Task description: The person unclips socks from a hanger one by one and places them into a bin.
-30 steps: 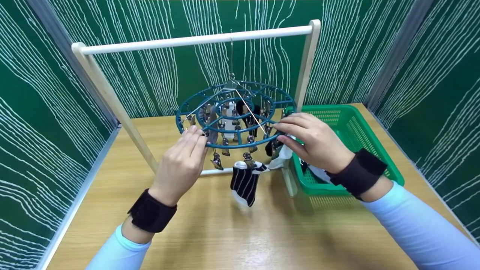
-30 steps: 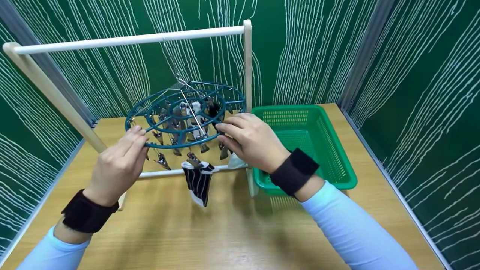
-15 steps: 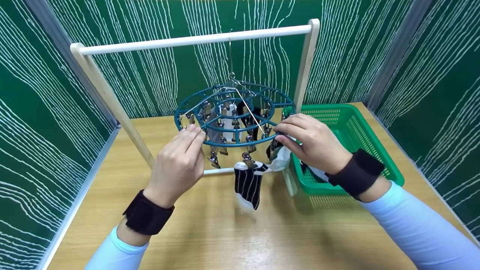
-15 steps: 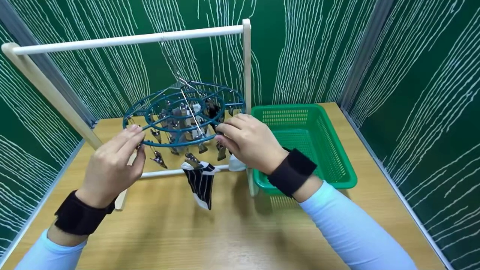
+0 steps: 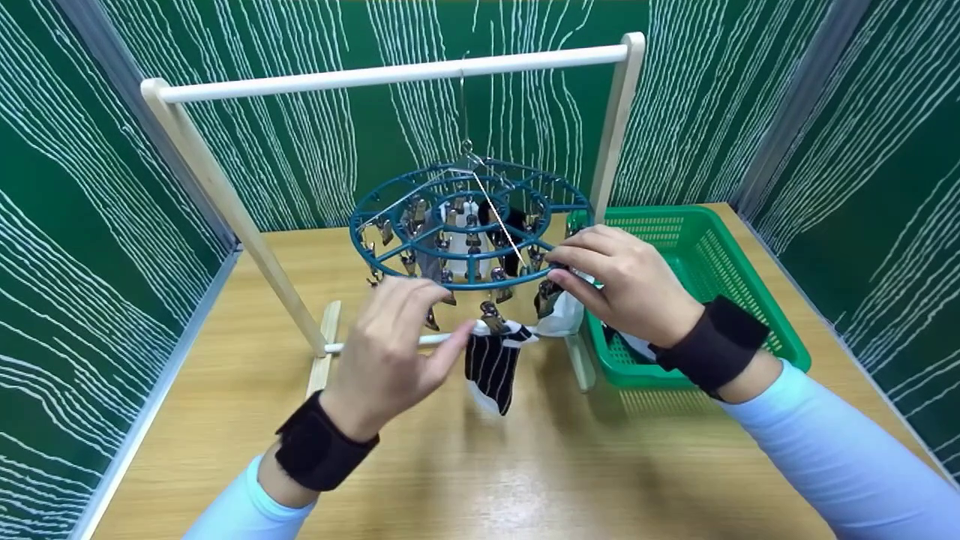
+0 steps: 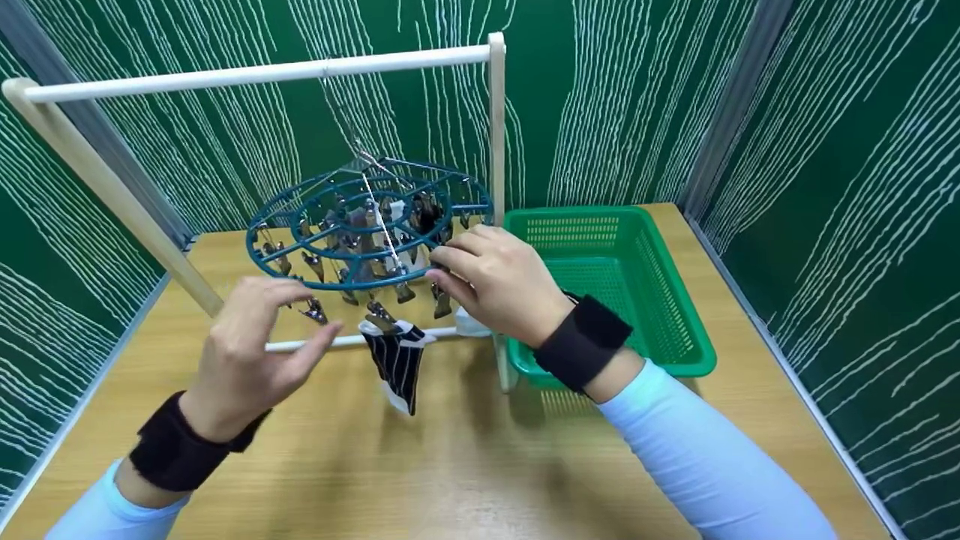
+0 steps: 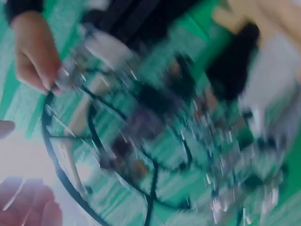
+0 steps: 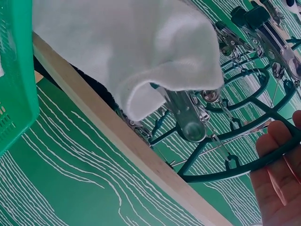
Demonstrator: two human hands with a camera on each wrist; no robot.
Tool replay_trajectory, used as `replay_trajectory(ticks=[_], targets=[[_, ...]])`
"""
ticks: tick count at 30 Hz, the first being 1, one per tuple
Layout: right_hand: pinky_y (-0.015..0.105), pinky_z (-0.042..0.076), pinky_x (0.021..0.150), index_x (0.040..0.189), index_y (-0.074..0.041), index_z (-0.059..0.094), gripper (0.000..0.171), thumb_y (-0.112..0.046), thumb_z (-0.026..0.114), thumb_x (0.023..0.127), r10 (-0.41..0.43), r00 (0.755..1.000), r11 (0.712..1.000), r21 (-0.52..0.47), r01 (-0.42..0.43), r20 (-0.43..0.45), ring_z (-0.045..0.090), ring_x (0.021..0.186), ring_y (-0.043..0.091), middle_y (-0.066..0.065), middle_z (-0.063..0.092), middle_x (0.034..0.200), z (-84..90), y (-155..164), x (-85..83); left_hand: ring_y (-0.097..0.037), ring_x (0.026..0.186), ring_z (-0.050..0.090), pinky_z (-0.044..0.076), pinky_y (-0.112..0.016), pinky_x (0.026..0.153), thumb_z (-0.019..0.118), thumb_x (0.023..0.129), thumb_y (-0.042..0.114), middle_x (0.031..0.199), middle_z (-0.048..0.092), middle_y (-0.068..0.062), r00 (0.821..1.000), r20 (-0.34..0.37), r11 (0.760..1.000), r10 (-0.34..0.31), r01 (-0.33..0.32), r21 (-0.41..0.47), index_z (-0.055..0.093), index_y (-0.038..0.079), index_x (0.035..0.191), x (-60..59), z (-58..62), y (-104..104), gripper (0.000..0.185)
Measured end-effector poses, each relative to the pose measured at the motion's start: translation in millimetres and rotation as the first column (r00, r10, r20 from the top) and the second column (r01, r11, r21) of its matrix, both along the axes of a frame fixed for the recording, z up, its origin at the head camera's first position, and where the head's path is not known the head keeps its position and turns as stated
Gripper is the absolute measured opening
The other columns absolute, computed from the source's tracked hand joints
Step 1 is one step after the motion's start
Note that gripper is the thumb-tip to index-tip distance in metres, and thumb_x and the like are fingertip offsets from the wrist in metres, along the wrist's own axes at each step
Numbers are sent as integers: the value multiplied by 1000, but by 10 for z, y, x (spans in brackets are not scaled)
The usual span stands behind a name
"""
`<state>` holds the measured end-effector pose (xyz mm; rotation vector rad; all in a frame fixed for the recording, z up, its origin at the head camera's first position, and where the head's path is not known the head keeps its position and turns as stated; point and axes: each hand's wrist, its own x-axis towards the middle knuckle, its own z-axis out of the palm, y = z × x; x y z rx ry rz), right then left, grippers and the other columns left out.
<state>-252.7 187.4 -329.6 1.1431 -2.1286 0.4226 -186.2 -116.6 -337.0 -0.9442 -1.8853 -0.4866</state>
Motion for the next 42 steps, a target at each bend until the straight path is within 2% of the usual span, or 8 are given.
replay_trajectory(ticks=[4,8,12,16,19,26,33,42], targets=[[44,63,82,113,-4,80,17,-15,79,100,12,1000,1000,2,-12,-13,69,93,31,14,78,104,20,-2,2,-25,88,73,64,-34,81,90,88,13,94,76,-10,985,168,999,-34,31,20,70,1,104,38,-56,101,28],[45,63,82,113,-3,80,18,-16,80,100,9,1000,1000,2,-9,-13,69,93,31,14,79,104,29,-9,5,-24,86,75,65,-36,78,87,93,13,94,78,-11,934,355,1000,-19,11,25,74,0,105,69,-93,175,22],[45,63,82,113,-3,81,19,-17,81,99,2,1000,1000,2,-2,-10,69,93,32,14,79,104,34,-20,9,-26,90,75,65,-43,82,80,101,18,104,79,-15,855,517,1000,24,-27,-3,73,-5,118,55,-95,235,29],[44,63,82,113,-3,81,20,-17,81,99,4,1000,1000,-3,-4,-8,68,92,31,14,79,103,33,-28,11,-30,90,71,62,-50,87,69,108,20,109,77,-18,740,671,999,46,-30,-36,68,-9,130,-12,-79,260,36],[44,63,82,113,-3,81,19,-18,80,100,9,1000,1000,-8,-9,-11,68,93,31,14,79,104,23,-33,10,-26,84,65,59,-46,83,66,110,18,106,77,-15,682,731,1000,21,-4,-25,69,-7,131,-77,-77,258,33],[46,64,86,113,-3,81,20,-19,79,101,9,1000,1000,-6,-9,-11,70,96,32,15,79,105,-16,-16,17,-15,78,71,61,-35,72,72,106,17,98,82,-9,650,755,996,-84,68,52,77,0,111,-167,-100,240,19],[50,64,94,116,-4,81,20,-17,80,100,16,1000,1000,-12,-16,-8,73,103,33,14,81,109,-49,8,49,-22,84,80,66,-44,75,78,101,15,96,84,-12,688,718,995,-101,63,79,82,1,106,-206,-90,238,16],[52,63,99,123,-2,78,34,-21,85,97,-9,1000,994,-105,10,14,72,112,34,16,79,117,-43,14,206,-22,85,80,67,-43,76,78,101,14,97,84,-12,692,714,994,-104,62,84,82,1,105,-197,-62,241,13]])
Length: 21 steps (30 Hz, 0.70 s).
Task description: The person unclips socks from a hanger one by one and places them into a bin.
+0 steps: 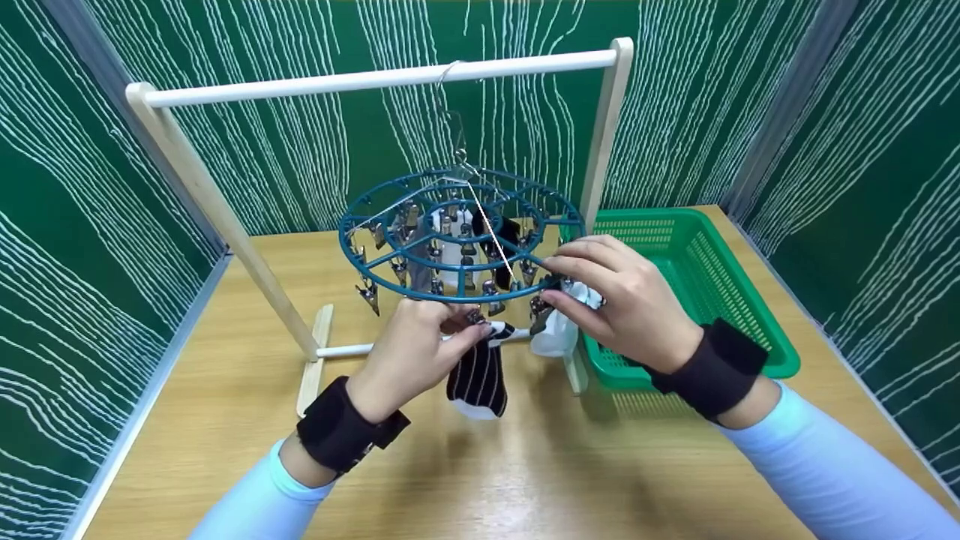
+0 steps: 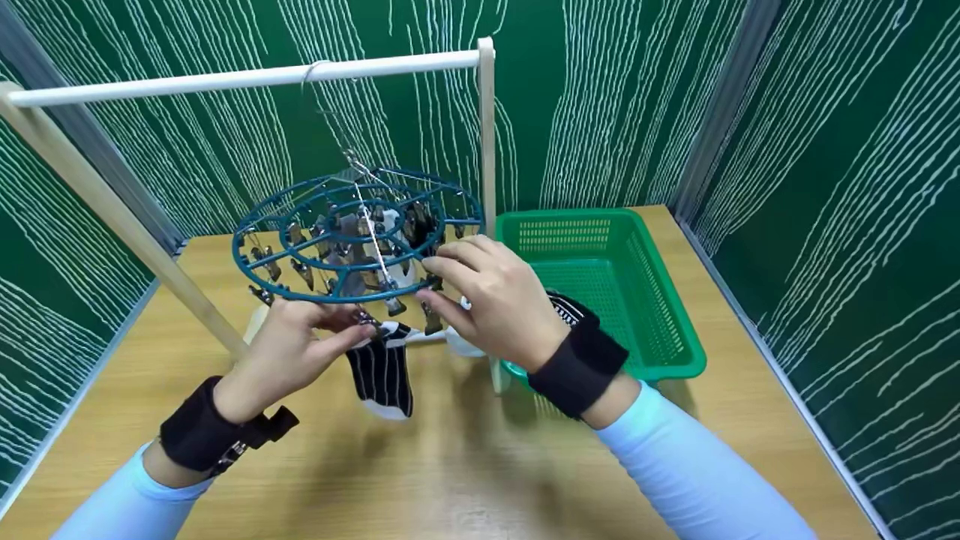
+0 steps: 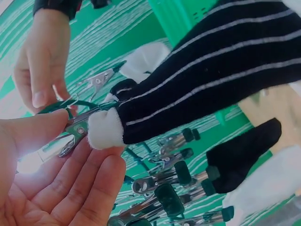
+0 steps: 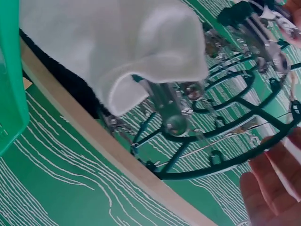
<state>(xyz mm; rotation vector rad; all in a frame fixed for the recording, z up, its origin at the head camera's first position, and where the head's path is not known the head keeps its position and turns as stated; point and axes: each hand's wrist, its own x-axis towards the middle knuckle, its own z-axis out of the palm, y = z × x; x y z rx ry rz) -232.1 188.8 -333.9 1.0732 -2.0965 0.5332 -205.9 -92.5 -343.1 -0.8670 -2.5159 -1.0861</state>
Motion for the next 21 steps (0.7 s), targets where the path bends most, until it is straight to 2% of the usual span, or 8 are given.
replay_trajectory(ticks=[3,6,9,14,16,19,21], targets=[[51,62,98,123,0,78,34,-25,83,99,8,1000,998,-70,-9,-5,70,113,36,18,78,120,-38,-1,81,-19,80,78,66,-38,72,78,101,13,97,84,-12,1000,6,1000,6,-6,-4,83,2,105,2,-7,1,13],[42,60,98,121,0,77,36,-32,77,104,5,1000,993,-120,-4,9,69,111,35,18,76,120,-92,5,161,-14,73,72,60,-30,66,78,101,14,94,84,-10,1000,6,1000,16,-16,-8,83,3,102,4,-3,5,12],[38,60,96,119,2,77,38,-33,77,104,-7,1000,991,-132,10,24,70,108,33,19,76,118,-163,-3,234,-10,71,67,54,-25,64,78,101,15,93,84,-8,1000,11,1000,21,-21,-3,83,4,99,7,-2,-5,12],[45,66,88,115,2,77,35,-22,89,93,-47,996,992,-114,57,82,74,103,31,17,78,112,-321,-47,323,-14,79,75,64,-32,72,77,102,15,96,84,-9,999,32,1000,17,-17,15,82,4,100,6,-6,-13,12],[43,67,82,112,1,77,34,-19,91,89,-60,990,992,-100,72,124,76,99,30,16,79,109,-390,-79,343,-17,83,78,66,-37,75,77,102,14,96,84,-10,999,32,1000,16,-16,24,82,3,100,6,-6,-13,12],[39,67,75,110,-1,78,33,-18,93,87,-74,975,994,-67,90,210,77,92,26,14,80,105,-489,-138,363,-19,85,80,67,-39,77,77,102,14,95,84,-10,1000,22,999,13,-14,36,82,3,100,6,-5,-14,13],[37,66,75,110,-1,78,32,-20,92,88,-82,956,995,-40,97,282,77,90,24,12,80,104,-549,-179,373,-20,85,80,67,-39,76,78,102,14,94,84,-10,1000,13,999,12,-12,43,83,2,99,5,-8,-14,13]])
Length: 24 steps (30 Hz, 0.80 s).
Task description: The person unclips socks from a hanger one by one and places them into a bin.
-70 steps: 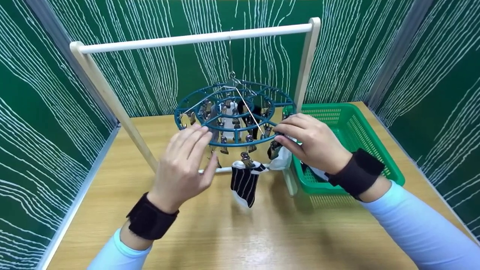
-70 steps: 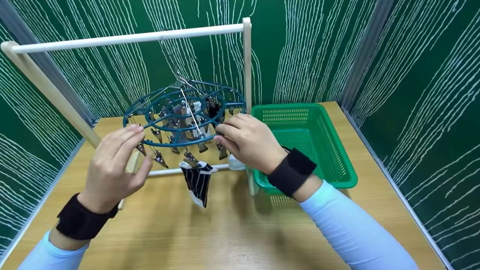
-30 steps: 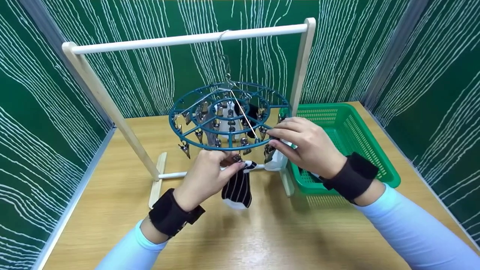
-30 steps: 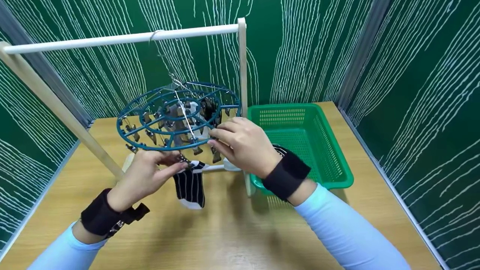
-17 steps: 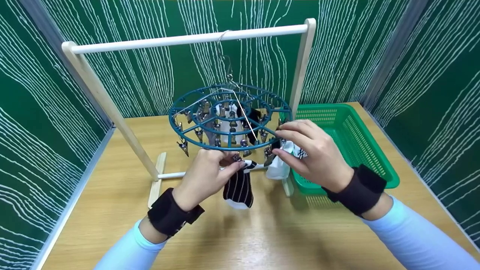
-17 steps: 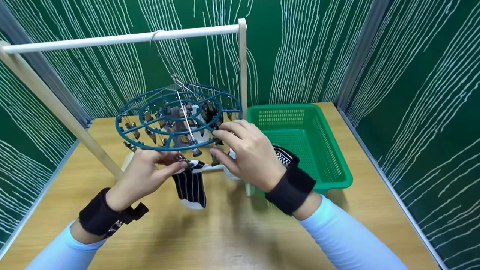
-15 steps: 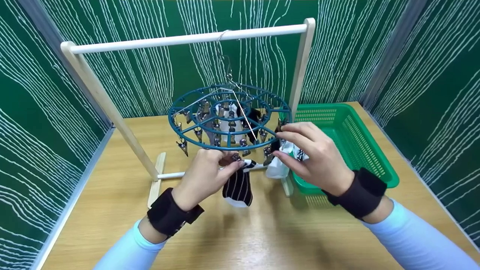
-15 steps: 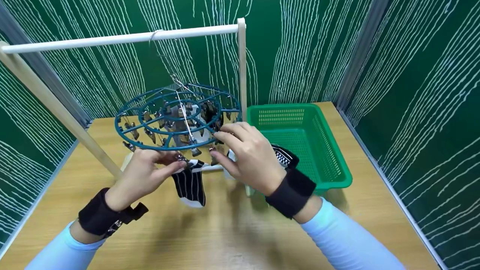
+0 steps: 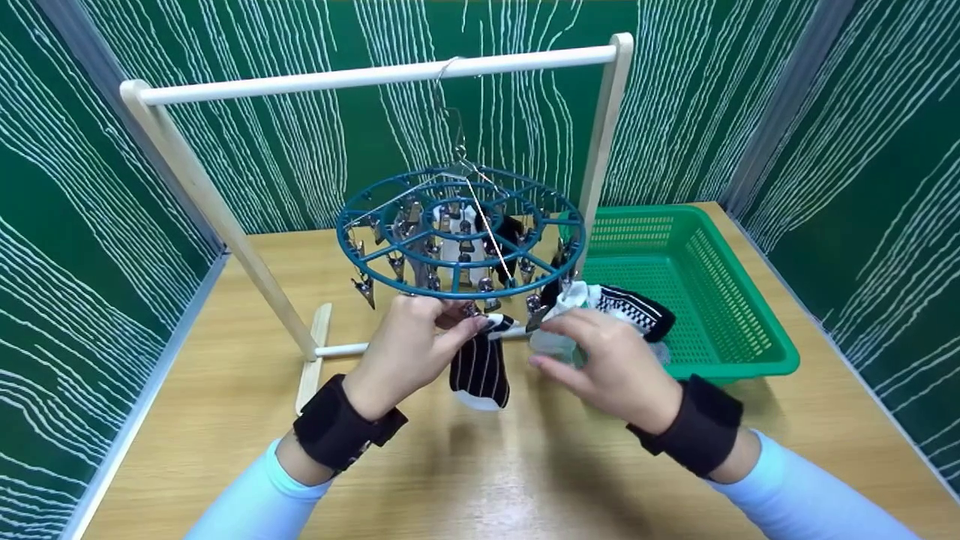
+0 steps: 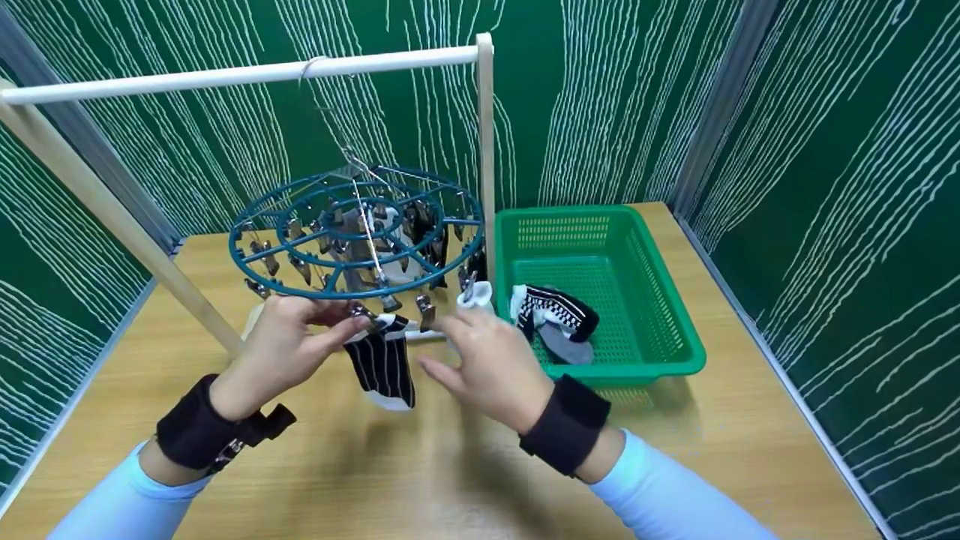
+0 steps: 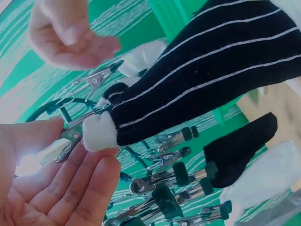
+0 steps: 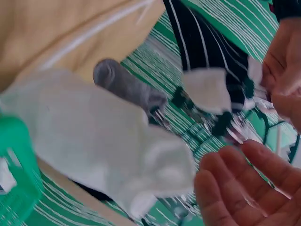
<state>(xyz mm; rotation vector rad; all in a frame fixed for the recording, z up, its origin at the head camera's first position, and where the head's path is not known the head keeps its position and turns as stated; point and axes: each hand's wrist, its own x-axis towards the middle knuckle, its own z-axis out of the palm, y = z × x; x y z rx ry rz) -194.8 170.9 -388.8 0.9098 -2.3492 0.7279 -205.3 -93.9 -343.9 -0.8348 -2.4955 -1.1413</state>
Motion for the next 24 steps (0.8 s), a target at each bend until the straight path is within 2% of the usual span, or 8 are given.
replay_trajectory(ticks=[4,11,17,21,23,24], targets=[[42,67,83,113,-1,78,32,-22,90,91,3,989,1000,21,-6,145,78,94,26,12,81,107,-125,-83,-7,-21,87,81,68,-40,79,77,103,15,93,84,-10,1000,0,1000,-3,3,16,83,2,99,6,-3,-9,15],[45,67,86,125,2,74,46,-29,88,93,16,955,999,33,-27,295,80,98,31,18,81,118,-342,-226,-87,-20,83,80,67,-39,77,76,103,16,91,84,-11,1000,-9,1000,13,-13,22,83,1,98,1,-4,-29,17],[48,67,87,137,5,67,58,-31,86,96,70,879,997,-57,-49,472,78,104,36,23,77,124,-464,-347,-146,-20,84,80,67,-39,76,76,103,18,92,84,-10,999,-1,999,32,-32,3,83,1,99,6,3,-30,18],[46,67,90,136,5,67,51,-27,82,99,175,805,978,-195,-76,566,78,107,36,21,77,124,-520,-427,-180,-19,82,79,63,-33,73,76,103,19,93,84,-10,999,2,999,44,-44,-7,83,2,100,7,9,-30,19],[42,67,91,134,6,68,45,-23,80,100,221,779,960,-272,-68,587,78,108,35,22,77,124,-544,-469,-185,-18,81,78,61,-29,72,76,104,19,93,84,-9,999,1,999,44,-44,-7,84,2,100,2,7,-33,19],[40,67,91,132,6,69,42,-21,79,101,237,773,950,-305,-58,588,79,108,35,22,78,123,-559,-490,-185,-18,80,77,60,-29,71,76,104,19,92,84,-9,999,-6,999,44,-44,-7,84,2,99,2,8,-35,19]])
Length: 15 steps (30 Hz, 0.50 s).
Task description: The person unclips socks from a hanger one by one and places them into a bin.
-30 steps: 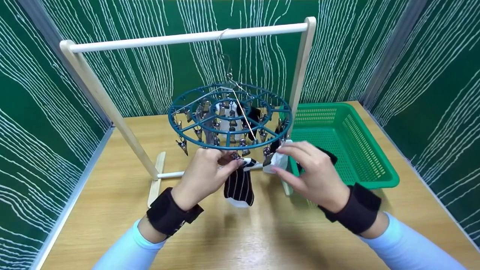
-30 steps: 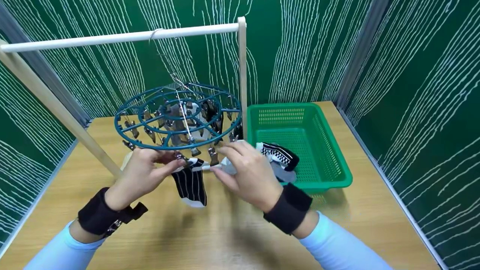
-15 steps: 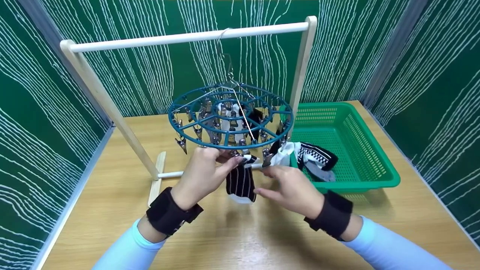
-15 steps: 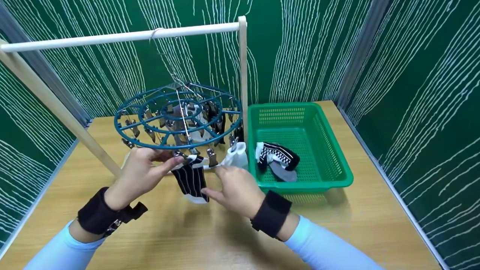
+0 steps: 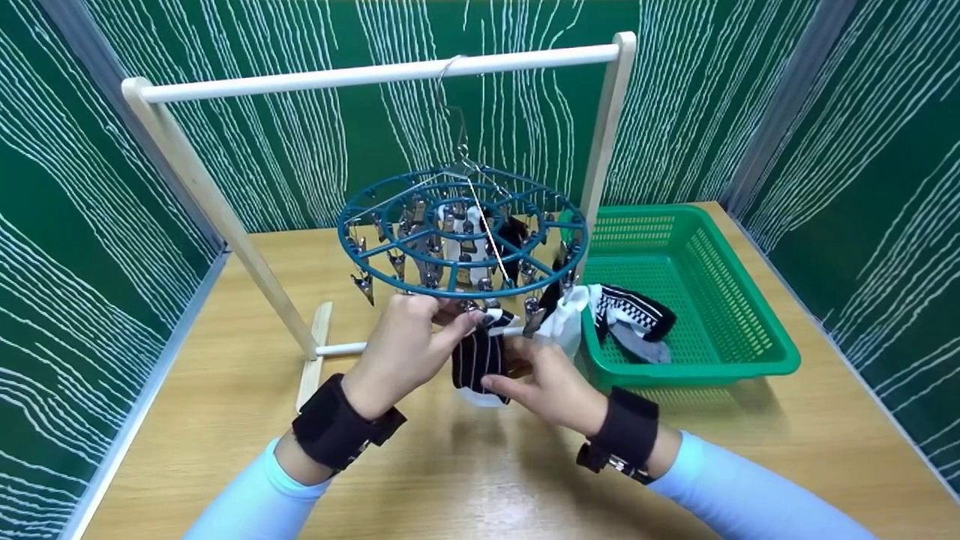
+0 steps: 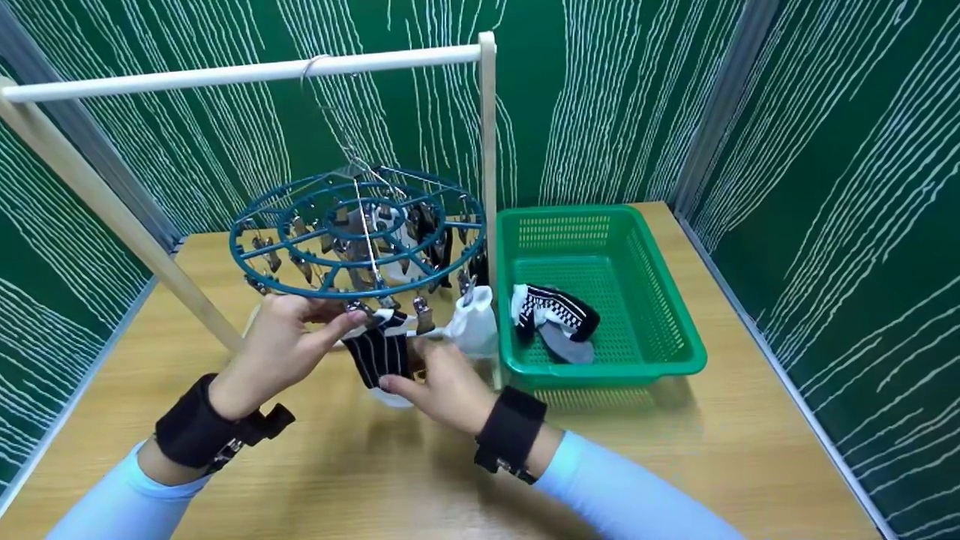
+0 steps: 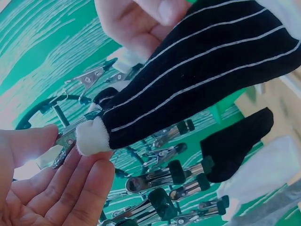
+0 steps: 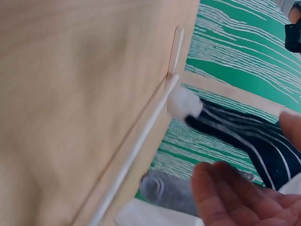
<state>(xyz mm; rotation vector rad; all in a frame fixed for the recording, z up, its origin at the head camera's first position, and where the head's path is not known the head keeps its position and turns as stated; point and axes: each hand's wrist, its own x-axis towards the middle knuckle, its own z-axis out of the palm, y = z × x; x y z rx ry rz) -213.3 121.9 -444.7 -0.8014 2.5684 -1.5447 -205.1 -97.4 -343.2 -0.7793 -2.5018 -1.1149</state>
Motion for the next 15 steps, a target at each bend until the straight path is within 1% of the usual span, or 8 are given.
replay_trajectory(ticks=[3,6,10,15], targets=[[33,67,89,125,7,72,32,-15,78,101,-37,999,996,-84,36,-10,80,106,34,22,80,117,-38,-57,12,-18,79,77,60,-31,70,77,103,19,89,84,-9,1000,-13,1000,1,-1,9,83,2,97,-8,-1,-7,20],[28,66,85,116,6,75,22,-10,77,101,-77,996,990,-125,70,-53,82,99,32,21,82,110,-69,-100,28,-19,79,78,62,-37,71,77,103,19,87,83,-9,1000,-25,1000,3,-3,18,83,2,95,-12,-1,-14,20],[24,64,81,111,5,79,15,-6,75,100,-99,991,987,-134,86,-90,82,92,31,19,83,106,-86,-126,43,-21,80,80,65,-43,74,76,103,17,88,83,-10,1000,-20,1000,1,0,24,82,2,95,-16,-8,-19,18],[24,64,82,112,4,80,16,-5,75,100,-99,990,989,-119,87,-100,82,93,30,18,83,107,-91,-126,46,-23,79,79,65,-46,75,77,100,12,86,82,-11,1000,-18,999,14,-13,31,82,1,93,-16,-28,-20,14]])
